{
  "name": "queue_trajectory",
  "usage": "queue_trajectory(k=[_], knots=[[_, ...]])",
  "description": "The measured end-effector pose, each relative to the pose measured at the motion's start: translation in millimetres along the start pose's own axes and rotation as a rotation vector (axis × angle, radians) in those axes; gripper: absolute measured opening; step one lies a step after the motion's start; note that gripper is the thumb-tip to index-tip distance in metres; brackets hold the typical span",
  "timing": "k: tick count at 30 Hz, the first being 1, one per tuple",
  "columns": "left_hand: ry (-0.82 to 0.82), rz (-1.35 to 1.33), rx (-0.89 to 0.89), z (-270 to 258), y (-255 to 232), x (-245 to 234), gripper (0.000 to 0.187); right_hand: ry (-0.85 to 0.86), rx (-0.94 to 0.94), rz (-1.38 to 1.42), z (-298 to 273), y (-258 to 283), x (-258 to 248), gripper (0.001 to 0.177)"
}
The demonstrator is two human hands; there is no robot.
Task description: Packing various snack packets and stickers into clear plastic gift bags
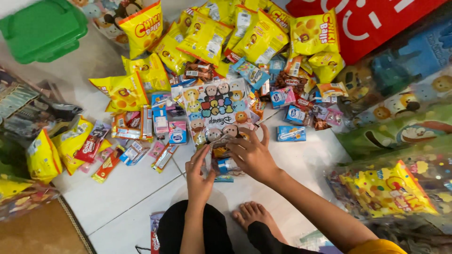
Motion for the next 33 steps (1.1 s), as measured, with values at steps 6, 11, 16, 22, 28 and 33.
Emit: queue_trajectory(k=[6,11,16,22,28,33], knots=[[-0.012,0.008,-0.008,-1.6,-9.8,-1.5,0.078,-0.07,0.248,0.095,-29.8,-53.6,-32.0,0.01],[-0.031,-0.008,-0.001,0.7,-4.7,0.1,0.078,-0.076,0.418,0.109,-70.0,-104.8,-11.5,0.011],[-0.044,-0.016,-0.004,-1.4,-7.9,-0.6,0.078,-0.014,0.496,0.135,-80.6,-121.2,4.2,0.012],[-0.021,-0.069,0.002,1.0,-12.3,-0.8,0.077,0.117,0.477,0.065,-32.2,-158.4,50.6,0.033],[0.061,-0.067,0.065,4.5,-25.4,-2.5,0.067,0.279,0.513,-0.069,29.3,-216.2,102.6,0.056],[0.094,-0.095,-0.119,7.6,-22.8,-1.2,0.069,0.434,0.578,-0.248,49.7,-246.1,132.3,0.045]])
Point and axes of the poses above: each hand's wrist, its own z-axis towards the middle knuckle, its own x-axis out of the palm, y = z × x, the point moved 6 cm from there along z, towards the middle knuckle, and after that the axes turned 13 degrees about y, right-handed, at the moved point
